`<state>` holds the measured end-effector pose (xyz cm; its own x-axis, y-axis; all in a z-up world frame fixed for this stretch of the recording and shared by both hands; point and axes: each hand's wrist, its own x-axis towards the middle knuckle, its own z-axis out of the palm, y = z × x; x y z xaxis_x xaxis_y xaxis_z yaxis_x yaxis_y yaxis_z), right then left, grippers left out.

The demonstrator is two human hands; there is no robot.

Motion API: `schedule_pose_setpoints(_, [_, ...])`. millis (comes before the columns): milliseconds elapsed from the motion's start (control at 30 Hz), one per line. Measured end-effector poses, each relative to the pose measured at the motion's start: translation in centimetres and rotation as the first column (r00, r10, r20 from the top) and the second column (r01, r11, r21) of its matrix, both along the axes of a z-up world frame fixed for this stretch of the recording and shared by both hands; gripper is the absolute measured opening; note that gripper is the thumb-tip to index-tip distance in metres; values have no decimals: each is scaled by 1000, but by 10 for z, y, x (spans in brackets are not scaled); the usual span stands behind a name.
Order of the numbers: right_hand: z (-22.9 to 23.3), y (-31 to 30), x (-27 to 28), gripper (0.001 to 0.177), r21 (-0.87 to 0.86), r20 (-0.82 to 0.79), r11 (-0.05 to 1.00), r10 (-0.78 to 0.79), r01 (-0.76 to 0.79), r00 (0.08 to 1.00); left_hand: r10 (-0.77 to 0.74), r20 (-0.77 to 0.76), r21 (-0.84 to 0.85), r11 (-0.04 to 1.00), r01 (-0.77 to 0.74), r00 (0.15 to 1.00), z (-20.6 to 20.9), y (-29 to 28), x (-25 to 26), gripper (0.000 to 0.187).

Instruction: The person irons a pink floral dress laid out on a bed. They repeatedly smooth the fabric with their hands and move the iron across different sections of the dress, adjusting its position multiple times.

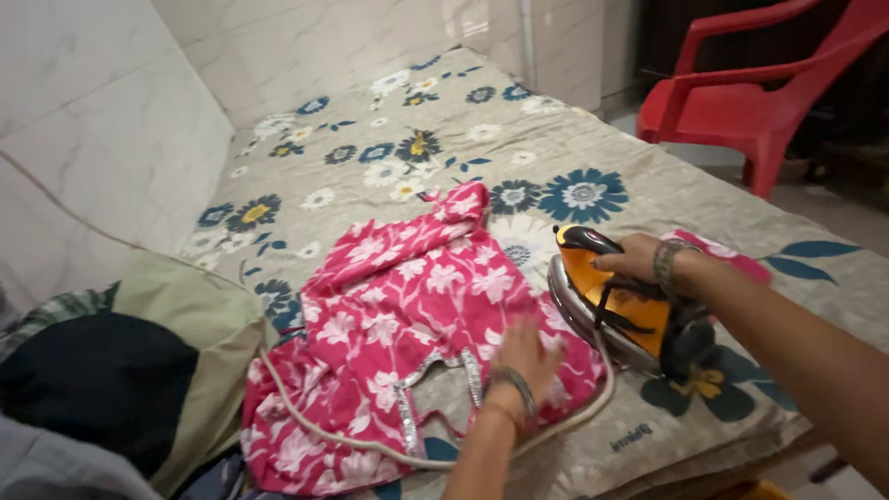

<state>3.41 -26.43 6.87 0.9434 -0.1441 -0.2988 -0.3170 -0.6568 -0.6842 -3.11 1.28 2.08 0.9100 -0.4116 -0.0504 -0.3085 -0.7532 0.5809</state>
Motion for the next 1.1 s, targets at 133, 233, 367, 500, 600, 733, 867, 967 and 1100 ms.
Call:
schedule_pose_setpoints(133, [15, 24, 17, 55, -257, -7, 966, 16, -17, 1000, -285, 227, -117, 941, 317, 931, 1, 28, -68, 59])
schedule_pose_setpoints(233, [7, 19, 9, 49, -177, 43, 984, 30, -22, 999, -194, 413, -176, 942, 287, 890, -11, 45, -93, 43])
schedule_pose_setpoints(367, [-12, 14, -12, 49, -5, -3, 998, 69, -69, 998, -180, 256, -257, 935, 246, 950, -19, 62, -112, 16])
schedule_pose_setpoints(500, [0, 23, -52, 48, 53, -84, 991, 125, -121, 989, -398, -21, -324, 870, 371, 917, -7, 85, -118, 19])
schedule_pose_setpoints(600, [16, 43, -71, 39, 118, -147, 983, 160, -143, 976, -284, -22, -386, 887, 253, 959, 4, 98, -108, 21])
schedule_pose_setpoints(733, [14, 64, -57, 39, 111, -116, 978, 188, -175, 975, 132, 309, -249, 967, -53, 942, 10, 110, -52, 33])
schedule_pose_setpoints(867, [-19, 87, 16, 40, 105, 22, 962, 253, -254, 967, 320, 265, 139, 921, -365, 909, 3, 144, -3, 58])
schedule_pose_setpoints(967, [-39, 112, 74, 46, -153, 85, 963, 235, -220, 968, 366, 162, 168, 905, -391, 916, -18, 163, 10, 64])
schedule_pose_setpoints(1100, [-44, 144, 110, 48, -97, 48, 975, 203, -198, 978, 330, 252, 78, 930, -359, 910, -50, 169, 17, 59])
